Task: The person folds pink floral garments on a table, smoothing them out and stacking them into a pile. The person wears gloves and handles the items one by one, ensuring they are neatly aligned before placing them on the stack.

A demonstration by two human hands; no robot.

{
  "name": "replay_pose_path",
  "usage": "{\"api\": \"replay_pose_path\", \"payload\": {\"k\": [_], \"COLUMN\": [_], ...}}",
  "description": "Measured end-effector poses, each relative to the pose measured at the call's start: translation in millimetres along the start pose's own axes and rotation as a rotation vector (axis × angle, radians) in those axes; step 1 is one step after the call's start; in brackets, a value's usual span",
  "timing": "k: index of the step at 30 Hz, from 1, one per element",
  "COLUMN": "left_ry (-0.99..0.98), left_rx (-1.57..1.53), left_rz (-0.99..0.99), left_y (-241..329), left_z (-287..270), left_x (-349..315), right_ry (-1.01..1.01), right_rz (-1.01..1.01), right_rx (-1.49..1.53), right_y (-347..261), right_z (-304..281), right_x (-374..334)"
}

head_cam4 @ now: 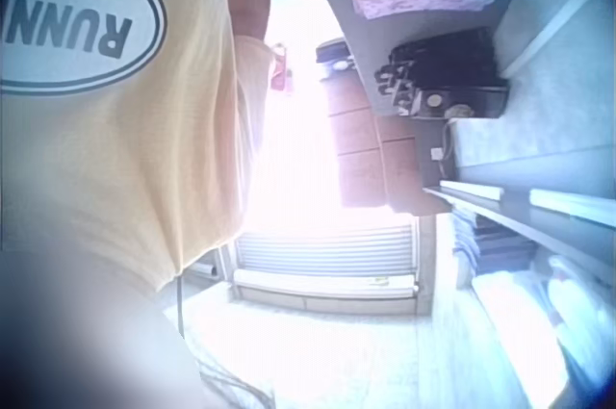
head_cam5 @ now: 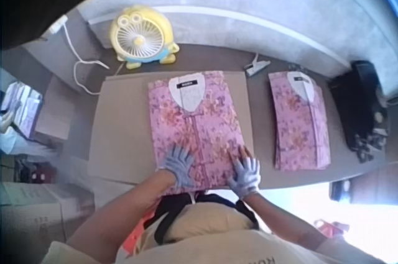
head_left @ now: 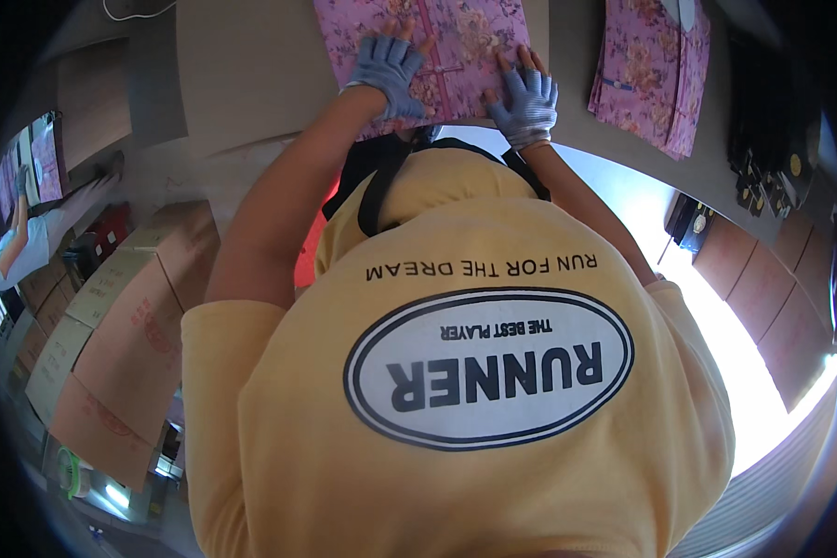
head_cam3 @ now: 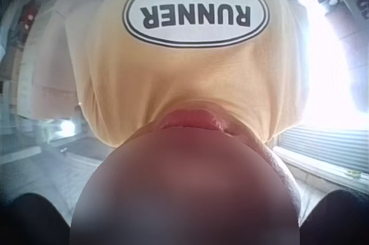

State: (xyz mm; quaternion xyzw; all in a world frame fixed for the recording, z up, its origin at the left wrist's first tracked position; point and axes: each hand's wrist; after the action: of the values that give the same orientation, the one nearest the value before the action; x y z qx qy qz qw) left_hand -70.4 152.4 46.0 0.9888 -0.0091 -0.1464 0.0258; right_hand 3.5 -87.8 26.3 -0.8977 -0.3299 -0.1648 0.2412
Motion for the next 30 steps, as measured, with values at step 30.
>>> {"api": "replay_pose_path", "payload": {"k": [30], "left_ry": [-0.066], "left_rx": [0.038], "left_rz": [-0.055], "left_y": [7.3], "left_z": [-6.4], "left_x": [1.4], "right_ry": [0.017], "right_rz": [0.041], "right_rx": [0.148], "right_y": [10.0], "right_z": [-1.1], "right_x": [-1.6]}}
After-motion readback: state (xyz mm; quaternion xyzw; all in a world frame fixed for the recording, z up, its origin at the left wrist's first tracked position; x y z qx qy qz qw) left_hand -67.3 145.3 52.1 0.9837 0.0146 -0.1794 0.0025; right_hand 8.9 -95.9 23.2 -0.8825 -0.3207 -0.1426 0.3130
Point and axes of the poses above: each hand's wrist, its own x-axis towards the middle knuckle, its own z-axis out of the palm, y = z × x, and after that the axes turned 11 degrees about y, right-handed
